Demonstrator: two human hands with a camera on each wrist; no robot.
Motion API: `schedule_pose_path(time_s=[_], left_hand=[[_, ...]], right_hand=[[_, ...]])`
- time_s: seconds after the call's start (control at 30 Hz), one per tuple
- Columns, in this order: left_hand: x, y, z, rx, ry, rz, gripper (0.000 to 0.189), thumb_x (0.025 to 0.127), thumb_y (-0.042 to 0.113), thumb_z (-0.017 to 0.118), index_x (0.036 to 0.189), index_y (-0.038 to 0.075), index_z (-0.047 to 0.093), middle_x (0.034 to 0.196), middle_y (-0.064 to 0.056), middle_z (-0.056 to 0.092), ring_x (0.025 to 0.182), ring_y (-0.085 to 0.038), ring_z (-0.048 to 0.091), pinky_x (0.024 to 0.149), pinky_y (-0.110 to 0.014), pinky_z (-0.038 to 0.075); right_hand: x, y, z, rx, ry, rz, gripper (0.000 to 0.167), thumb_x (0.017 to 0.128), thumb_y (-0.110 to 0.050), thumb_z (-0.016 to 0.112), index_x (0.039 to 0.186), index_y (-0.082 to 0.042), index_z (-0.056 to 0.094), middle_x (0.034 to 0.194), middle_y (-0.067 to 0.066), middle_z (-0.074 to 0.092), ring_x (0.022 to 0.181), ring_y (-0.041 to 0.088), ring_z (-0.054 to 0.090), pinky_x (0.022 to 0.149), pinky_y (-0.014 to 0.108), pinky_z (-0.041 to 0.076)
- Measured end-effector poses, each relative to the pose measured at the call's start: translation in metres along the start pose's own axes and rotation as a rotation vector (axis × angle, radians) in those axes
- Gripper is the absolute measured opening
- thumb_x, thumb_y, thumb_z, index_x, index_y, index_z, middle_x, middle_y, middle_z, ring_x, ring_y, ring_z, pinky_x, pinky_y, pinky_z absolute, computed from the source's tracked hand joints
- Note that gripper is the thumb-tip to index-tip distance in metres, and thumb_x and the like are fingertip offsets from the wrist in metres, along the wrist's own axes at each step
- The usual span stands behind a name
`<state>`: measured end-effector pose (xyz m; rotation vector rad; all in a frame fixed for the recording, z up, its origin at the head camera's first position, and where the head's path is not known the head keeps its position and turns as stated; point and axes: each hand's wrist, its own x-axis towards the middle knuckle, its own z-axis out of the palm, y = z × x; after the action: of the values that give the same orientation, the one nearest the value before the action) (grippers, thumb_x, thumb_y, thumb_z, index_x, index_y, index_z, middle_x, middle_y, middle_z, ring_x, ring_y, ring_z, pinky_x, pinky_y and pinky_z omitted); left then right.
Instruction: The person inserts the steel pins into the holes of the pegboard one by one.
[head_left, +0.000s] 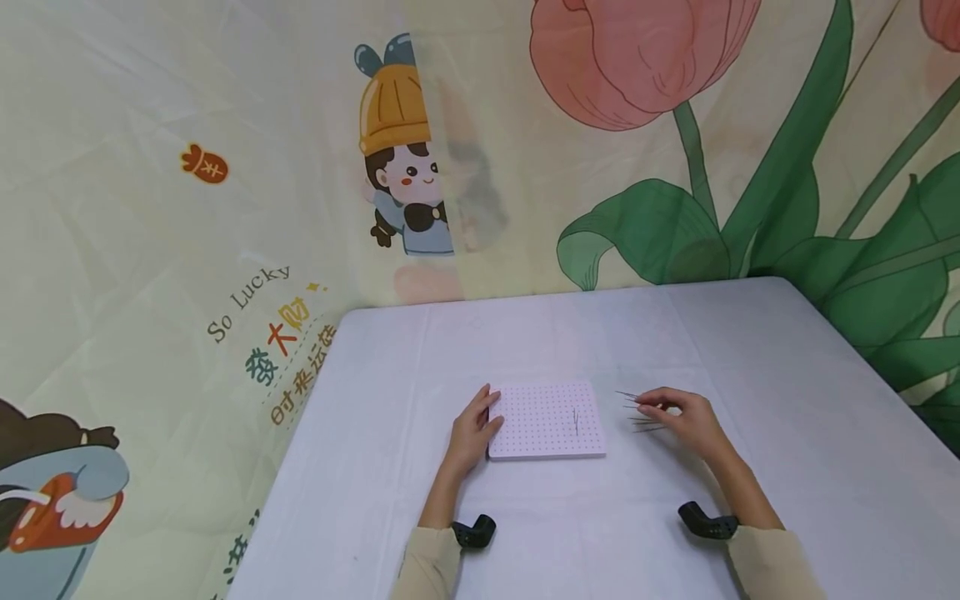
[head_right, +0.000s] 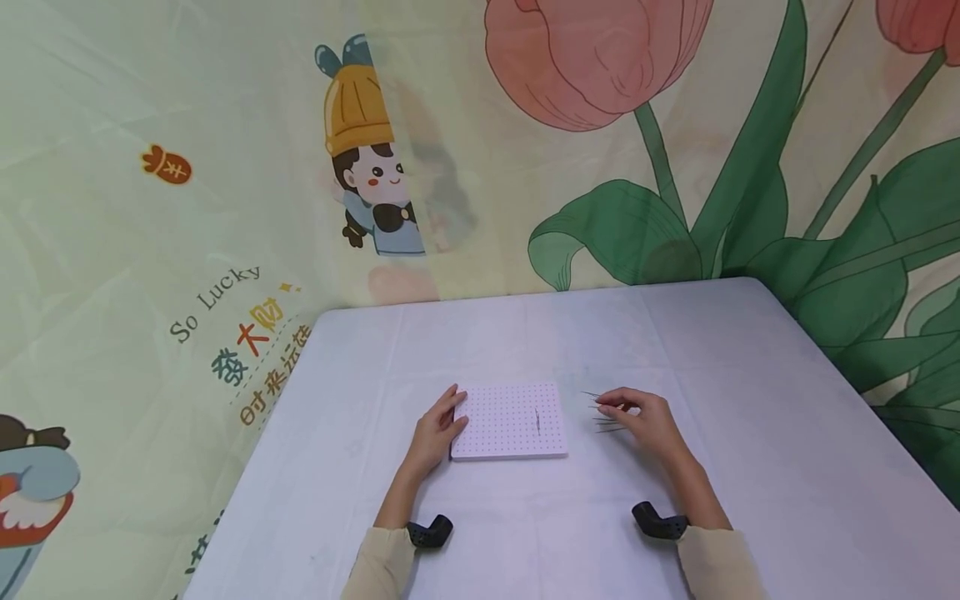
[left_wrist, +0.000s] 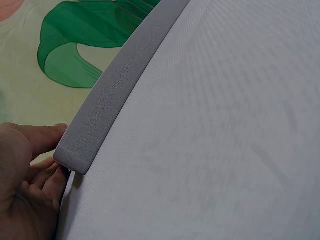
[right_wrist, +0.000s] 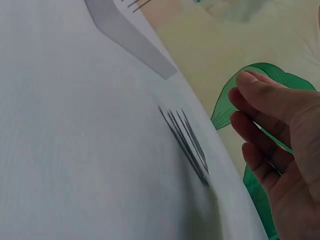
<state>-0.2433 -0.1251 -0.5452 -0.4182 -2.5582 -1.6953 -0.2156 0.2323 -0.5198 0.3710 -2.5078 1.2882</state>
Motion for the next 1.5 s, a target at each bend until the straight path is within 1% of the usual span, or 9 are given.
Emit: schedule_pose_path(time_s=[0.1,0.13,0.3,0.47,0.73,0.93,1.03,1.37,1.5], left_hand=[[0.0,-0.001,-0.001,-0.001,-0.003,-0.002,0.044,0.089,0.007,0.059,0.132,0.004,0.049,0.148,-0.01,0.028,0.134,-0.023,0.028,0.106,-0.028,0.031],[0.002,-0.006,0.0,0.003,-0.005,-0.002,0.044,0.089,0.009,0.06,0.132,0.006,0.049,0.148,-0.008,0.028,0.134,-0.021,0.028,0.105,-0.027,0.031],[0.002,-0.006,0.0,0.007,-0.002,-0.007,0.044,0.089,0.009,0.06,0.132,0.006,0.05,0.148,-0.008,0.029,0.134,-0.022,0.029,0.105,-0.027,0.032],[0.001,-0.005,0.001,0.0,-0.001,-0.015,0.044,0.089,0.009,0.06,0.132,0.007,0.05,0.148,-0.008,0.028,0.134,-0.022,0.029,0.105,-0.028,0.032],[0.002,-0.004,0.001,-0.004,-0.002,-0.011,0.044,0.089,0.008,0.06,0.132,0.006,0.05,0.148,-0.007,0.029,0.133,-0.021,0.029,0.105,-0.026,0.032],[0.002,-0.001,0.001,0.002,-0.004,-0.029,0.044,0.089,0.008,0.06,0.132,0.007,0.05,0.149,-0.005,0.029,0.133,-0.019,0.029,0.105,-0.025,0.031],[0.002,-0.001,0.001,-0.004,-0.008,-0.037,0.044,0.089,0.008,0.06,0.132,0.007,0.05,0.149,-0.004,0.029,0.134,-0.018,0.029,0.105,-0.025,0.031],[0.002,-0.004,0.002,-0.004,0.002,-0.02,0.044,0.089,0.007,0.06,0.131,0.006,0.05,0.148,-0.007,0.029,0.133,-0.021,0.03,0.105,-0.027,0.032],[0.003,-0.005,0.003,-0.004,0.005,-0.021,0.044,0.088,0.007,0.06,0.131,0.007,0.051,0.148,-0.007,0.028,0.134,-0.022,0.029,0.105,-0.028,0.031]], right_hand=[[-0.009,0.01,-0.009,-0.083,-0.028,0.037,0.01,0.08,-0.015,0.072,0.09,-0.014,0.072,0.089,-0.001,0.067,0.076,0.007,0.054,0.062,0.02,0.046],[-0.011,0.012,-0.01,-0.108,-0.041,0.047,0.01,0.08,-0.015,0.072,0.089,-0.015,0.072,0.089,-0.001,0.067,0.077,0.007,0.054,0.063,0.021,0.046],[-0.019,0.022,-0.007,-0.182,-0.066,0.06,0.012,0.076,-0.015,0.075,0.087,-0.019,0.072,0.09,-0.004,0.065,0.083,0.012,0.054,0.068,0.025,0.046],[-0.019,0.025,-0.003,-0.182,-0.065,0.031,0.011,0.075,-0.015,0.076,0.084,-0.021,0.072,0.087,-0.007,0.064,0.085,0.014,0.052,0.073,0.029,0.044],[-0.016,0.03,0.002,-0.204,-0.073,-0.005,0.014,0.073,-0.013,0.077,0.082,-0.023,0.072,0.085,-0.01,0.063,0.083,0.011,0.049,0.072,0.024,0.042],[-0.015,0.031,0.004,-0.203,-0.06,-0.042,0.017,0.071,-0.009,0.078,0.081,-0.022,0.072,0.083,-0.01,0.063,0.082,0.009,0.048,0.071,0.023,0.04],[-0.015,0.031,0.004,-0.206,-0.061,-0.046,0.016,0.072,-0.009,0.078,0.08,-0.022,0.073,0.083,-0.011,0.063,0.082,0.008,0.047,0.07,0.024,0.04],[-0.014,0.031,0.007,-0.22,-0.077,-0.013,0.011,0.072,-0.013,0.078,0.077,-0.02,0.072,0.079,-0.011,0.061,0.078,0.011,0.046,0.066,0.029,0.041],[-0.014,0.031,0.007,-0.226,-0.075,-0.031,0.012,0.071,-0.011,0.078,0.076,-0.02,0.071,0.077,-0.011,0.059,0.075,0.01,0.044,0.063,0.028,0.039]])
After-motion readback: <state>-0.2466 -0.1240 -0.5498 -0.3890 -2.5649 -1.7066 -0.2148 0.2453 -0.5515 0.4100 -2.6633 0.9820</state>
